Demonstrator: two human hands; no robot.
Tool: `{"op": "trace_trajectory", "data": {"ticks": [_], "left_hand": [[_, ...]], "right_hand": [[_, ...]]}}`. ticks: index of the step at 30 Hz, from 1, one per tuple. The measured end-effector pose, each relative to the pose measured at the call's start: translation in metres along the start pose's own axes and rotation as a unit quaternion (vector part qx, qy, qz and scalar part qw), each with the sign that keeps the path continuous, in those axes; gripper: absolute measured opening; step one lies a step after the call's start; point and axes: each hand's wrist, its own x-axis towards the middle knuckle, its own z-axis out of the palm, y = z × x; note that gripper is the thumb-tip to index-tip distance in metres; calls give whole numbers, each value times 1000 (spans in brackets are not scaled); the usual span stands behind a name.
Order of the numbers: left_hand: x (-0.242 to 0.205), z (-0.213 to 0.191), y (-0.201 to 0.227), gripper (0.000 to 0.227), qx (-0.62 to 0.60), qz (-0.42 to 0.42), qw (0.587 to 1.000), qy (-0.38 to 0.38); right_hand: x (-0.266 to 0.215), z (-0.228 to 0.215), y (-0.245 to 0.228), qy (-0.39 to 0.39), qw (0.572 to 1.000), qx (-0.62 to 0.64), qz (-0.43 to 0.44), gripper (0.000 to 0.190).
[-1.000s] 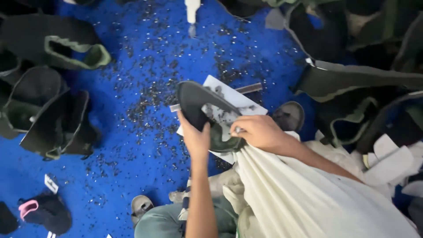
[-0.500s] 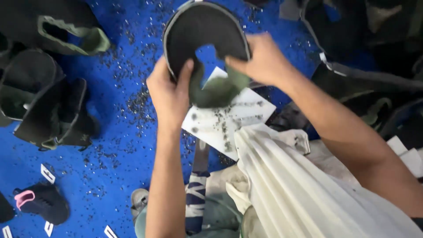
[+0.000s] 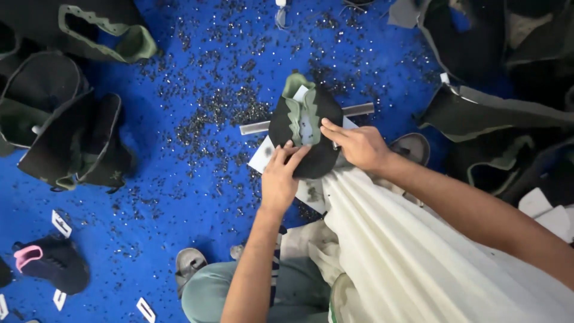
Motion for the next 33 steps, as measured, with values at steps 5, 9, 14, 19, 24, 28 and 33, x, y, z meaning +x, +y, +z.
{"op": "trace_trajectory", "data": {"ticks": [5,9,14,19,24,28,33], "left_hand": [[-8,3,-2,68,53,25,998,-22],[-11,9,-1,72,24,23,999,-8],[7,0,-16,79,-37,-71,994,70],[25,14,-105,96,-63,-258,961,80],[16,35,-122,68,-202,-319,925,41],[25,7,-78,96,-33,-232,970,69],[91,-30,8,94,-8,-31,990,137]], "right_hand": [[-2,-5,-6,3,999,-4,-41,50],[-1,-9,-15,-25,1000,5,8,51],[4,-30,-1,-6,996,72,48,56],[-4,-17,62,45,975,-2,218,42],[-11,-17,55,-23,959,-35,280,37],[-8,-17,62,16,964,56,259,47],[58,-24,64,37,968,154,196,79]]}}
